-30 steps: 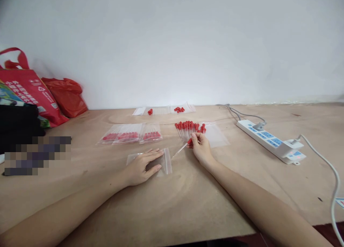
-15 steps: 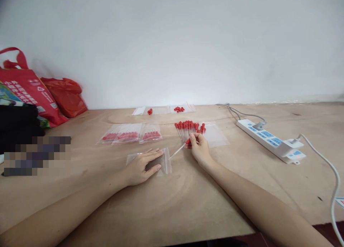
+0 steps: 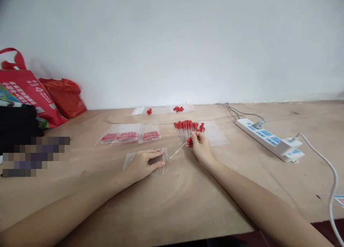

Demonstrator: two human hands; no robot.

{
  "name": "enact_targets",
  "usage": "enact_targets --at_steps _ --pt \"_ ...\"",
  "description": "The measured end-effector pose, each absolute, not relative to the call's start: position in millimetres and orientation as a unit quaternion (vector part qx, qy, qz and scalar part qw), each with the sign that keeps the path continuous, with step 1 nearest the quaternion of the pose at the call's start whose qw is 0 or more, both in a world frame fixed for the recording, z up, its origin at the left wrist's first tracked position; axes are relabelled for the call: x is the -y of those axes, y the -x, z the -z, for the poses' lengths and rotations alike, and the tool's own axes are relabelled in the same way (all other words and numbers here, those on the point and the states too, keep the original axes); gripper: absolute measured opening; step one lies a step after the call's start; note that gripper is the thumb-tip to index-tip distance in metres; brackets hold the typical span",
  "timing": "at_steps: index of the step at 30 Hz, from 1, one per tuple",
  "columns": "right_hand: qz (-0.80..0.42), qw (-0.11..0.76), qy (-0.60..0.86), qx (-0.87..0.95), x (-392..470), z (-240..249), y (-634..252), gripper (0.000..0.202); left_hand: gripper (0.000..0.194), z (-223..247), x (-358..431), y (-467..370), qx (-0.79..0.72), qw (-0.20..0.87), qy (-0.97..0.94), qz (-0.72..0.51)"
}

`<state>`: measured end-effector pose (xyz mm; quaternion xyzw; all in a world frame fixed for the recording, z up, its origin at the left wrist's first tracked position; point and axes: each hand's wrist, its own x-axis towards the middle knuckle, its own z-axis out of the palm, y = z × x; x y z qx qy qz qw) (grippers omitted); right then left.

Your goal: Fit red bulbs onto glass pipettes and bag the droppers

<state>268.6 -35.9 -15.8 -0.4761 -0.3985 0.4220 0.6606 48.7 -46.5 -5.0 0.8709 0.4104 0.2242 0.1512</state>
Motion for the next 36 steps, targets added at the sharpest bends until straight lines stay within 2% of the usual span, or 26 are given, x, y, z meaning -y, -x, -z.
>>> enact_targets --at_steps 7,36 --pt "-0.415 0.661 0.477 0.404 37.5 16.5 -266.0 0.038 0.024 9.2 46.0 -49.6 -0.385 0.169 -0.872 -0.251" --pt "-0.419 0.671 0.468 0.394 41.6 11.9 -255.9 0.038 0.024 8.6 46.3 -49.9 -0.388 0.122 -0.867 -0.288"
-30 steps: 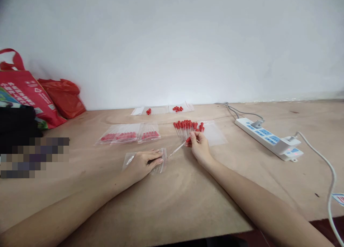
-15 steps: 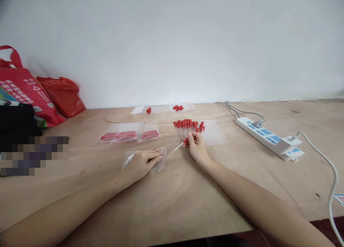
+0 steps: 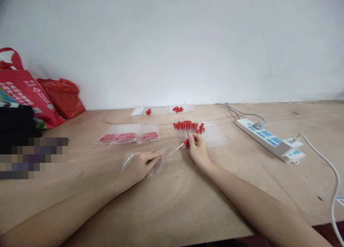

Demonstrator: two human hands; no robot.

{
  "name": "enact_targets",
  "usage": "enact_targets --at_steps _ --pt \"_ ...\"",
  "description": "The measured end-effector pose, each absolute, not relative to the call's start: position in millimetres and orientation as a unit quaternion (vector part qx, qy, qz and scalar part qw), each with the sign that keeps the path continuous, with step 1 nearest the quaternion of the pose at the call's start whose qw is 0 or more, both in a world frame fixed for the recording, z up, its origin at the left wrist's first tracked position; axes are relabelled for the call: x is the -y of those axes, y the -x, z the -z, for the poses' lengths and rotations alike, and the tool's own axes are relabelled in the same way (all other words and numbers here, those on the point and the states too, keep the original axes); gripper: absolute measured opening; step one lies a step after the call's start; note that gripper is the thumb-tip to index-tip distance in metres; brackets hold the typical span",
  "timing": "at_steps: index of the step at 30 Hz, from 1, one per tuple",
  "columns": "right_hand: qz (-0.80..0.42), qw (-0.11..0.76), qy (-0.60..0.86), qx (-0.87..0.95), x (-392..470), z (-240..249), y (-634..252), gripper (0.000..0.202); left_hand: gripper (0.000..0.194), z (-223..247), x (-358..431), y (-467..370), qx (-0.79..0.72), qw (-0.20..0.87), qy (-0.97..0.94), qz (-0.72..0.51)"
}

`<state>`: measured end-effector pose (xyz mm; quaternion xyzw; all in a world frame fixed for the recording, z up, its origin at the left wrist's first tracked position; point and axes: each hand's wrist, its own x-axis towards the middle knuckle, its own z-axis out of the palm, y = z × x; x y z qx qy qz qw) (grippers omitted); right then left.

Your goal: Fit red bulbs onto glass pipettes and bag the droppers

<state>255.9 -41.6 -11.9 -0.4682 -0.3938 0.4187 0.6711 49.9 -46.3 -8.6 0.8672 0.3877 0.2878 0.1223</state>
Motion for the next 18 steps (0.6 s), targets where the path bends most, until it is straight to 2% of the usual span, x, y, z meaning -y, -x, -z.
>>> enact_targets --at_steps 18 --pt "-0.433 0.648 0.469 0.417 43.3 14.5 -256.6 0.035 0.024 6.9 45.1 -50.7 -0.389 0.127 -0.866 -0.286"
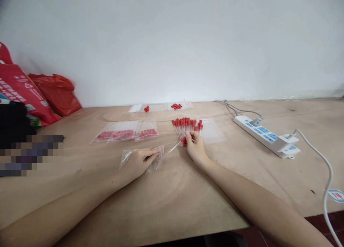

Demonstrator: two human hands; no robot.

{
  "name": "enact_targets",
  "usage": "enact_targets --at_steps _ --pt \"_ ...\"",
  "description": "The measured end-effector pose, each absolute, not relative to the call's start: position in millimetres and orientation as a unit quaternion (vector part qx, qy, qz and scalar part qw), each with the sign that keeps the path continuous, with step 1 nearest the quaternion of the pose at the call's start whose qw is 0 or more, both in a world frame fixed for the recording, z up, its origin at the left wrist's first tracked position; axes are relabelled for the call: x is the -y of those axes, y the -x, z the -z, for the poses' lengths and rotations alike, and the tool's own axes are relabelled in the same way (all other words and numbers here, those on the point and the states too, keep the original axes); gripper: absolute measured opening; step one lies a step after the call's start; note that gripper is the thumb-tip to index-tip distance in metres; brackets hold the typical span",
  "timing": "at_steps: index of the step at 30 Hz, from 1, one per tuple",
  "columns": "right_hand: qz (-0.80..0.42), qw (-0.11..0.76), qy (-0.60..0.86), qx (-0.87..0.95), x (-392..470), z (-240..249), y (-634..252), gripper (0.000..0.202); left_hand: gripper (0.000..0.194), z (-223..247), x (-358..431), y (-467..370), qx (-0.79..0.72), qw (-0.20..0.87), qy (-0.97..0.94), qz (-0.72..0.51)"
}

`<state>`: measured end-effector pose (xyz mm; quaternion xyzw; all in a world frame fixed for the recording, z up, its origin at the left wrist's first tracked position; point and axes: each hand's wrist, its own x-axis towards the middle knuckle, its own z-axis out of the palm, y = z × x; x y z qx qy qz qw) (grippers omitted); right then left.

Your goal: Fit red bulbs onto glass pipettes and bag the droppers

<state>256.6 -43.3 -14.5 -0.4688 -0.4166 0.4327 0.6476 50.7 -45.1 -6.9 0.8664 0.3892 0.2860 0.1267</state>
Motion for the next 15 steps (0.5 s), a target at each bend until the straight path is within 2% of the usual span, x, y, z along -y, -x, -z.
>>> enact_targets --at_steps 15 --pt "-0.391 0.637 0.484 0.455 46.5 11.3 -253.4 0.04 0.024 8.0 45.8 -51.2 -0.403 0.121 -0.863 -0.28"
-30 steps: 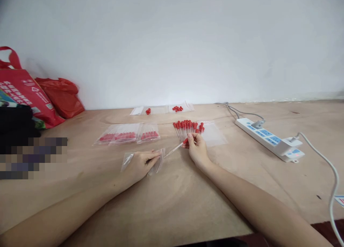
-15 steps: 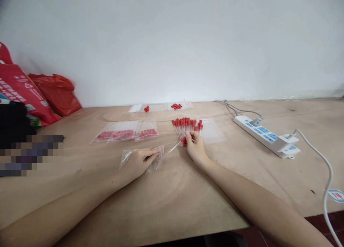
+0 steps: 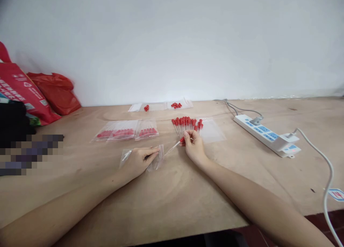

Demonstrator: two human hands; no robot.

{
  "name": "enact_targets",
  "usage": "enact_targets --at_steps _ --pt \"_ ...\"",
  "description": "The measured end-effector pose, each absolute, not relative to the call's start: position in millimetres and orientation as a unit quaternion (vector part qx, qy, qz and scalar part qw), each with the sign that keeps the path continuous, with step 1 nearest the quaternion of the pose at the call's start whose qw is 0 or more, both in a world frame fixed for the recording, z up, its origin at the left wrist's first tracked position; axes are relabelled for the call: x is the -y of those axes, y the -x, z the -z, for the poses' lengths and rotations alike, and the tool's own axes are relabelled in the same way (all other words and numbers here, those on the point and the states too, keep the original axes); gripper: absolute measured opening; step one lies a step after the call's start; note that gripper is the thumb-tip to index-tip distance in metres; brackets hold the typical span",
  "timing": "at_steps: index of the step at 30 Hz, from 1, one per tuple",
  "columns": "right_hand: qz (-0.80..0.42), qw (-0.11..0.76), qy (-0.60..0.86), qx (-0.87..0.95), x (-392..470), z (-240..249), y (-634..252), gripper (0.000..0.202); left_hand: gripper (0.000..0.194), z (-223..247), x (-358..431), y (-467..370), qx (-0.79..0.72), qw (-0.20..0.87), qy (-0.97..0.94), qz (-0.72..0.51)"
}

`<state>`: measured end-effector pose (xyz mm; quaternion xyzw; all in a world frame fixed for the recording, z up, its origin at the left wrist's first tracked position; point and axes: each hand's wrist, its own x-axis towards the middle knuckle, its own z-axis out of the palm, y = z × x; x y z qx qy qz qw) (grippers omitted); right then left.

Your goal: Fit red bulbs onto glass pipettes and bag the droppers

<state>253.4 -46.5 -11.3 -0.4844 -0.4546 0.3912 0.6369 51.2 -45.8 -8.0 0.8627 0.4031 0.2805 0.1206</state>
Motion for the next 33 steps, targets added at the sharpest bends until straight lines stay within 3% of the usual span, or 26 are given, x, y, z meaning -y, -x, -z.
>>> enact_targets --at_steps 7,13,26,33 --pt "-0.425 0.626 0.477 0.448 48.8 11.6 -247.9 0.043 0.027 0.5 47.1 -48.0 -0.408 0.142 -0.867 -0.248" --pt "-0.492 0.589 0.471 0.435 51.4 12.8 -250.9 0.041 0.053 -13.5 51.9 -31.4 -0.368 0.195 -0.901 -0.124" --pt "-0.51 0.41 0.4 0.642 59.0 7.2 -252.1 0.024 0.048 -10.0 49.0 -43.7 -0.351 0.204 -0.899 -0.165" --pt "-0.616 0.416 0.365 0.561 62.0 5.5 -244.3 0.033 0.047 -11.6 47.8 -54.1 -0.319 0.222 -0.898 -0.205"
